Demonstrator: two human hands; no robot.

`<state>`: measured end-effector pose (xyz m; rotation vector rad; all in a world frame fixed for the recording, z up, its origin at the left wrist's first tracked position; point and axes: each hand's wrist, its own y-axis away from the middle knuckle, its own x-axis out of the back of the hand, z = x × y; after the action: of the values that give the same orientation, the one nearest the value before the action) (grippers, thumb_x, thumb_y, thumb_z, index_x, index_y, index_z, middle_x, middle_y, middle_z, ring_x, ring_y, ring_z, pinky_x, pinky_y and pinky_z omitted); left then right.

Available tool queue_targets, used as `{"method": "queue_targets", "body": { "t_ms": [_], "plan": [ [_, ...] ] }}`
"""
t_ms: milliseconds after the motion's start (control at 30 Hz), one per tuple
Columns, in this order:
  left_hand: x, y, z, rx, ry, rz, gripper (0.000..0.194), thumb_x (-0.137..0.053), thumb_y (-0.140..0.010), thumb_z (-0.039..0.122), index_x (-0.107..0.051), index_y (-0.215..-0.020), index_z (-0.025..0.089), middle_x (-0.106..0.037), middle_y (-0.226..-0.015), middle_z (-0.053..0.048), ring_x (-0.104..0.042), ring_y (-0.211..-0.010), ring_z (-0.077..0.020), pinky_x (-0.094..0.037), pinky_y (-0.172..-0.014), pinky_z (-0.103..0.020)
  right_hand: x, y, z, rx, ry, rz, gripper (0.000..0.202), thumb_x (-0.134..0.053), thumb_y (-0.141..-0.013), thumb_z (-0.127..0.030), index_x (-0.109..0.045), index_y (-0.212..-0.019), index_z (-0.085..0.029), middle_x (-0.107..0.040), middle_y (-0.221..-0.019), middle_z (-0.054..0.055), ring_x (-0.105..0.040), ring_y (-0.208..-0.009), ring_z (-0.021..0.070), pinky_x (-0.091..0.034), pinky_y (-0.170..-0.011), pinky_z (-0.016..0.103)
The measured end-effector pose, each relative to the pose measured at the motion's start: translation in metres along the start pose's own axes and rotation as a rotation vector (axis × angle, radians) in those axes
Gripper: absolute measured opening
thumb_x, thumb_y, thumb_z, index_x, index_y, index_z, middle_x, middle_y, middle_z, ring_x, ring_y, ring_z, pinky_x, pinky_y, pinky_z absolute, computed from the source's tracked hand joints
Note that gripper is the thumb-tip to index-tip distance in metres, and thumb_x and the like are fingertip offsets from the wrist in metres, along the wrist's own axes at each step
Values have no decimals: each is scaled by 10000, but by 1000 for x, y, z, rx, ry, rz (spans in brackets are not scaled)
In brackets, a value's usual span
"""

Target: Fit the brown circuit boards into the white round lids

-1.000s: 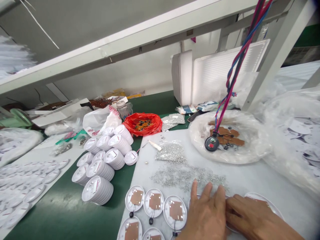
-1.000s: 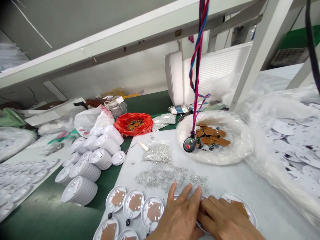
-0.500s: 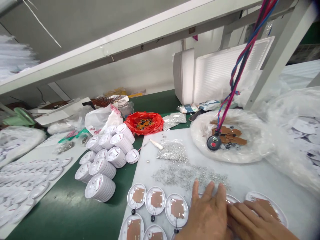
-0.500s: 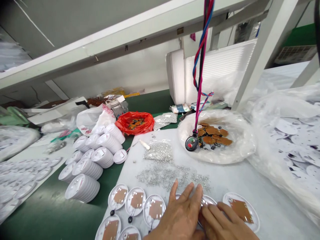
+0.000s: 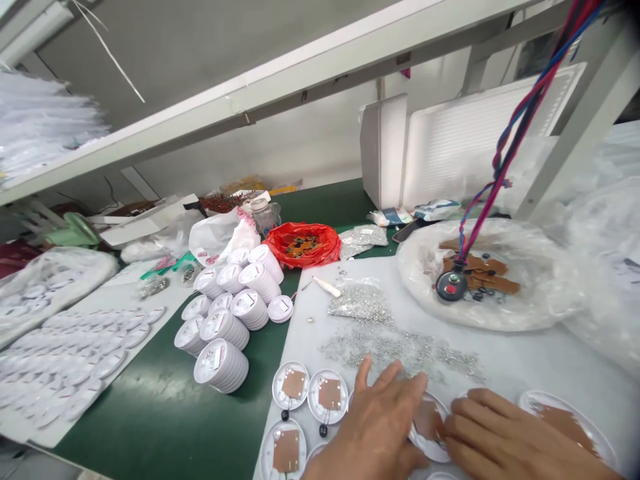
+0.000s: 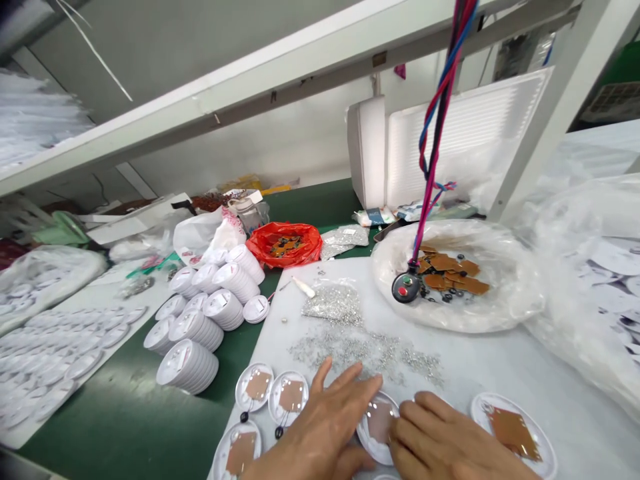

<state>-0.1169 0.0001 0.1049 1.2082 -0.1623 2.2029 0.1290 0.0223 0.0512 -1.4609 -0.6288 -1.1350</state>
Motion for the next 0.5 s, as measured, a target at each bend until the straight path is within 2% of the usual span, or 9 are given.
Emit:
{"method": "queue_targets", "body": {
  "t_ms": [100, 233, 367, 500],
  "plan": [
    [-20, -14, -12, 1, -26, -19, 993, -945, -812, 285, -388, -1624, 152, -664, -1493, -207, -466, -1538, -375, -146, -1319, -673, -8, -11, -1, -67, -139, 46, 295, -348, -1082, -166, -602, -950, -238, -691, -780, -7, -619, -661, 197, -463, -685, 391],
    [-35, -17, -26, -39, -2, 40, 993, -936, -822, 320, -377, -1638, 229, -683, -1487, -153, -490, -1525, -365, -127, -1325, -678, -22, 3, -3, -207, -233, 39, 323, -293, -1123, -228, -604, -1038, -248, -684, -869, 31, -616, -762, 235, -443, -734, 421],
    [-34, -13, -28, -52, -2, 31, 926, -898, -863, 351, -390, -1631, 257, -691, -1477, -144, -497, -1523, -366, -160, -1324, -671, -21, 5, 1, -268, -186, 130, 208, -450, -1090, -281, -657, -1095, -267, -675, -869, 37, -614, -807, 240, -467, -743, 401],
    [-29, -11, -25, -87, -24, 27, 848, -824, -923, 317, -371, -1628, 189, -682, -1482, -165, -483, -1534, -356, -179, -1322, -664, -17, -10, 2, -272, -162, 131, 209, -519, -1057, -377, -698, -1072, -270, -674, -888, 54, -627, -838, 252, -489, -721, 385]
  ]
}}
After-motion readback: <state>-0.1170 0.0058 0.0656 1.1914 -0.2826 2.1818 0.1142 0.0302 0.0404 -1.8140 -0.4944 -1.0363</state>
